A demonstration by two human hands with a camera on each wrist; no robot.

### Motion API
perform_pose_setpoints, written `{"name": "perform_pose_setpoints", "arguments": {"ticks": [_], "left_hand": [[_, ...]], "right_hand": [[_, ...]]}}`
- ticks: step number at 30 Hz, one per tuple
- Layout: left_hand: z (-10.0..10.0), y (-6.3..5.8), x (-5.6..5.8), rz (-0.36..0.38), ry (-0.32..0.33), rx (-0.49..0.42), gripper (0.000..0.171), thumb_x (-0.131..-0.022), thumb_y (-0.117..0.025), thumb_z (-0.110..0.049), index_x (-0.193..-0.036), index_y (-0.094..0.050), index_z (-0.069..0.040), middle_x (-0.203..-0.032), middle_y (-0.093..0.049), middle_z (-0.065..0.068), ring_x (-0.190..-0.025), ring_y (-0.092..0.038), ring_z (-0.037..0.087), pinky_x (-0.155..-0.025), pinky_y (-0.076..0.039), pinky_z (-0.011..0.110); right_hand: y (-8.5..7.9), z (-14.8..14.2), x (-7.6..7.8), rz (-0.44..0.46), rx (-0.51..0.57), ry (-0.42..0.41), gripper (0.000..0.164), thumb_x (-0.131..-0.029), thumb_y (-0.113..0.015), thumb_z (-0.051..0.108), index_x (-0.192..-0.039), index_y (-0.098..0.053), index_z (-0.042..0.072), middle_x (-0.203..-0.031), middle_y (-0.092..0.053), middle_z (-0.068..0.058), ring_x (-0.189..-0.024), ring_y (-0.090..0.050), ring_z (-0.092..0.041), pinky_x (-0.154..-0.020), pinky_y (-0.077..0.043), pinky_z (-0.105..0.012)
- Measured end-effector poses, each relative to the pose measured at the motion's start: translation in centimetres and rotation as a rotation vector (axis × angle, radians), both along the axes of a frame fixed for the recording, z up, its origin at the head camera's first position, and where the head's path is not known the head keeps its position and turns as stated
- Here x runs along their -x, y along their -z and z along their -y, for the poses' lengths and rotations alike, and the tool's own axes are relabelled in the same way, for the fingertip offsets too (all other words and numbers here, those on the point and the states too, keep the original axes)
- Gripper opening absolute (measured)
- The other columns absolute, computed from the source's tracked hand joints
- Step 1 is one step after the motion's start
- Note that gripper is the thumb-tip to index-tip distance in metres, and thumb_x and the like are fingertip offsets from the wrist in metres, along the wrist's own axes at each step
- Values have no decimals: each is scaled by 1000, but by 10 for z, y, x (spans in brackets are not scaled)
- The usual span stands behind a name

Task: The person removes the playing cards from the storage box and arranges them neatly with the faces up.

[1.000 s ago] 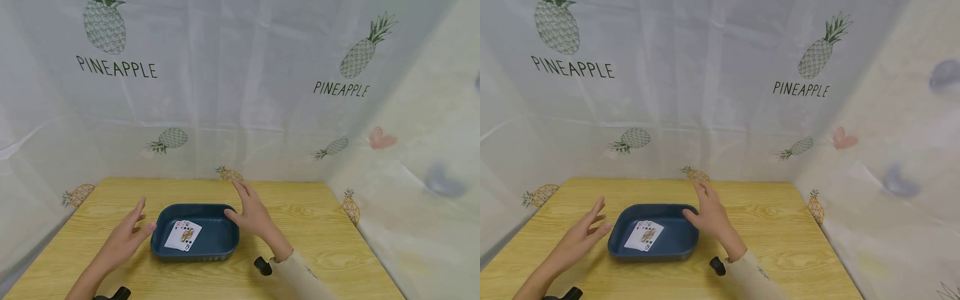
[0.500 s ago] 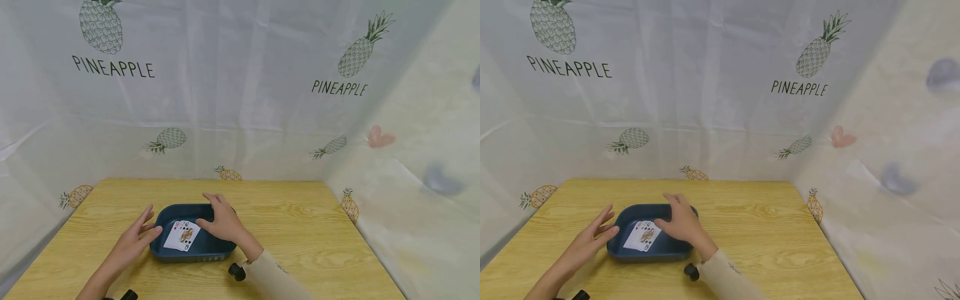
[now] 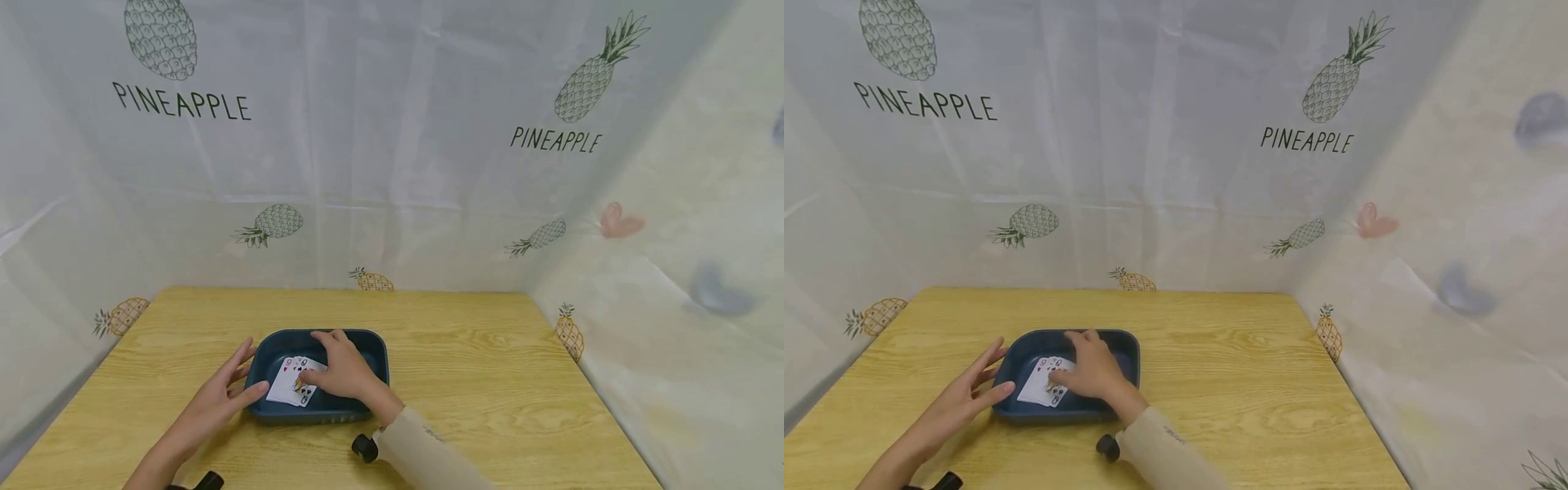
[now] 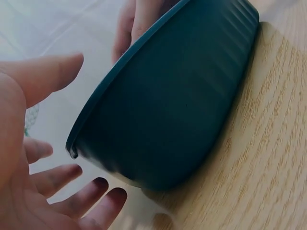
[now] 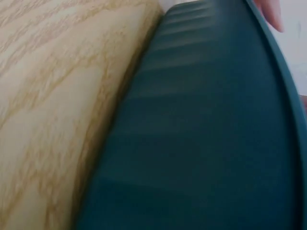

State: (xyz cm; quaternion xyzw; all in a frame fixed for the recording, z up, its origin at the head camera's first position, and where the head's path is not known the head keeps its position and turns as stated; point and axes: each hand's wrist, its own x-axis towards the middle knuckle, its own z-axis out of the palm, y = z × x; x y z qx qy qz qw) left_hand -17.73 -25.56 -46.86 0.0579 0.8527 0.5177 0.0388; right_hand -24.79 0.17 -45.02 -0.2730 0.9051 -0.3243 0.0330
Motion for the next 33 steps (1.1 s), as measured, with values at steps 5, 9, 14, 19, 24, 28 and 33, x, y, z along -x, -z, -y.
{"name": "perform_pose_setpoints", "arguments": {"ticks": [5,9,14,19,24,28,33], "left_hand": [[0,2,0,4,30,-18,96,-105,-70,-30,-173,-4,-15,-174,-17,28,-150,-30,59,-109,-49,58],[1,5,0,25,57,-34,99,-103,-73,-28,-173,-4,-12,-175,-11,28,-151,-30,59,-105,-55,47],[3,9,0,54,88,-61,104,-100,-77,-26,-172,-4,-11,-174,-7,30,-149,-34,58,-96,-56,30],[4,11,2,23,103,-35,104,-99,-79,-26,-172,-7,-9,-172,-11,31,-145,-41,57,-97,-57,33],[4,11,3,20,121,-28,105,-99,-79,-25,-172,-6,-7,-172,-10,31,-145,-40,59,-100,-56,36],[5,10,3,34,124,-30,105,-99,-78,-26,-172,-4,-9,-172,-10,31,-145,-41,59,-101,-55,37],[5,9,3,58,122,-38,107,-99,-79,-26,-172,-3,-9,-172,-8,32,-146,-38,59,-101,-56,38]], "right_hand": [[5,8,-1,27,-37,44,77,-91,-84,42,-156,-55,14,-137,-57,-10,-114,-56,-20,-93,-53,-35],[9,12,-2,42,-58,48,77,-89,-86,42,-154,-57,12,-136,-57,-9,-113,-56,-21,-95,-53,-36],[14,16,-4,37,-110,47,78,-87,-87,45,-152,-59,12,-134,-57,-8,-108,-54,-18,-94,-52,-33],[14,18,-5,-2,-210,42,85,-82,-89,54,-150,-61,10,-131,-57,-6,-103,-49,-16,-87,-49,-28],[14,19,-6,-28,-303,26,94,-75,-93,59,-150,-61,12,-129,-55,-3,-103,-45,-14,-84,-47,-28],[14,20,-6,-59,-343,25,92,-74,-95,56,-148,-62,13,-128,-52,-2,-100,-41,-14,-83,-46,-27],[14,20,-6,-56,-351,32,89,-74,-95,55,-146,-64,13,-127,-51,-1,-99,-39,-13,-83,-45,-25]]}}
